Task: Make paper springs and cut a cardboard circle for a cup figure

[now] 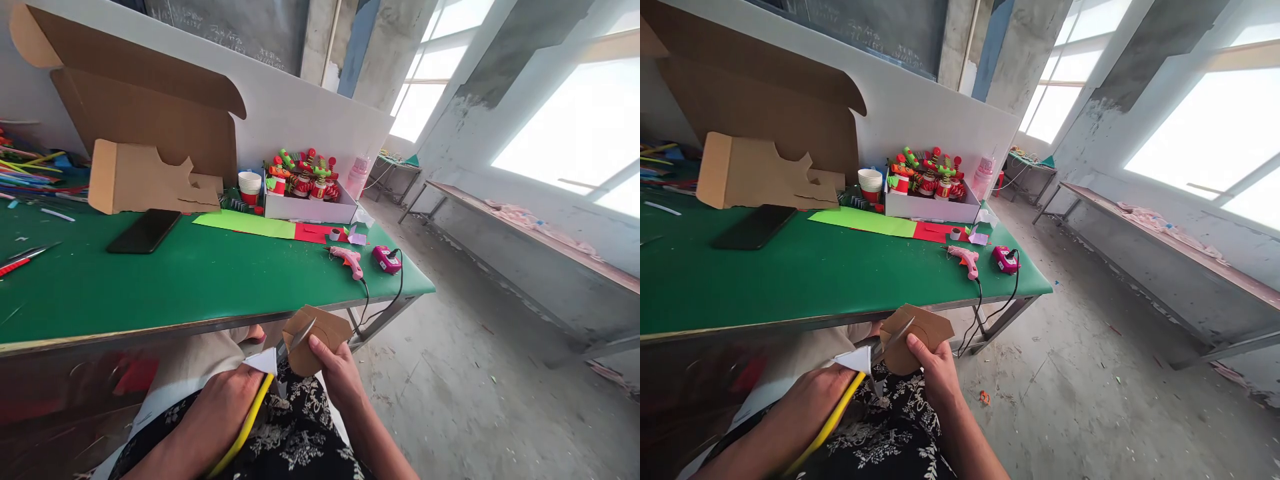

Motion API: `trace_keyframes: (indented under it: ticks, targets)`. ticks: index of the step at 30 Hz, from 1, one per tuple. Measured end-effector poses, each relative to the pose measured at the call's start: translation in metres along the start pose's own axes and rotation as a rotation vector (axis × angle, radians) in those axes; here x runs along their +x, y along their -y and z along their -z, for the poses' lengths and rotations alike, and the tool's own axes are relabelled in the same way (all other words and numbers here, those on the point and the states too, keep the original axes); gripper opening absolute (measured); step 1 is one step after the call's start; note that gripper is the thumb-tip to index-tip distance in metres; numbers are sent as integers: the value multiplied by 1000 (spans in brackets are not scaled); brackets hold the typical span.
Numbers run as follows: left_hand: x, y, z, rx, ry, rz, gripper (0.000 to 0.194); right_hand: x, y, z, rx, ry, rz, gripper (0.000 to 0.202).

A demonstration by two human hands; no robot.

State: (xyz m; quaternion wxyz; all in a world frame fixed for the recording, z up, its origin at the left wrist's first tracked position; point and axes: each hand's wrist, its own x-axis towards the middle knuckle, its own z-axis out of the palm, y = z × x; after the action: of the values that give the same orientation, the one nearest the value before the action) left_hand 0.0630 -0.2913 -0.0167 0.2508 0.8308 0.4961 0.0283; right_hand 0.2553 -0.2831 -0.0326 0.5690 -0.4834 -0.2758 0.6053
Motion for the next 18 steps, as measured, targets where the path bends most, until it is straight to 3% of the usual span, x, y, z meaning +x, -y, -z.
trace_keyframes:
  ticks: [7, 18]
  targets:
    - [-2, -2, 6, 34, 67, 36, 33, 0, 2, 2, -29, 27, 6, 62]
    - [-3, 6, -6, -1, 11, -34, 32, 0, 5, 10, -37, 59, 0, 61]
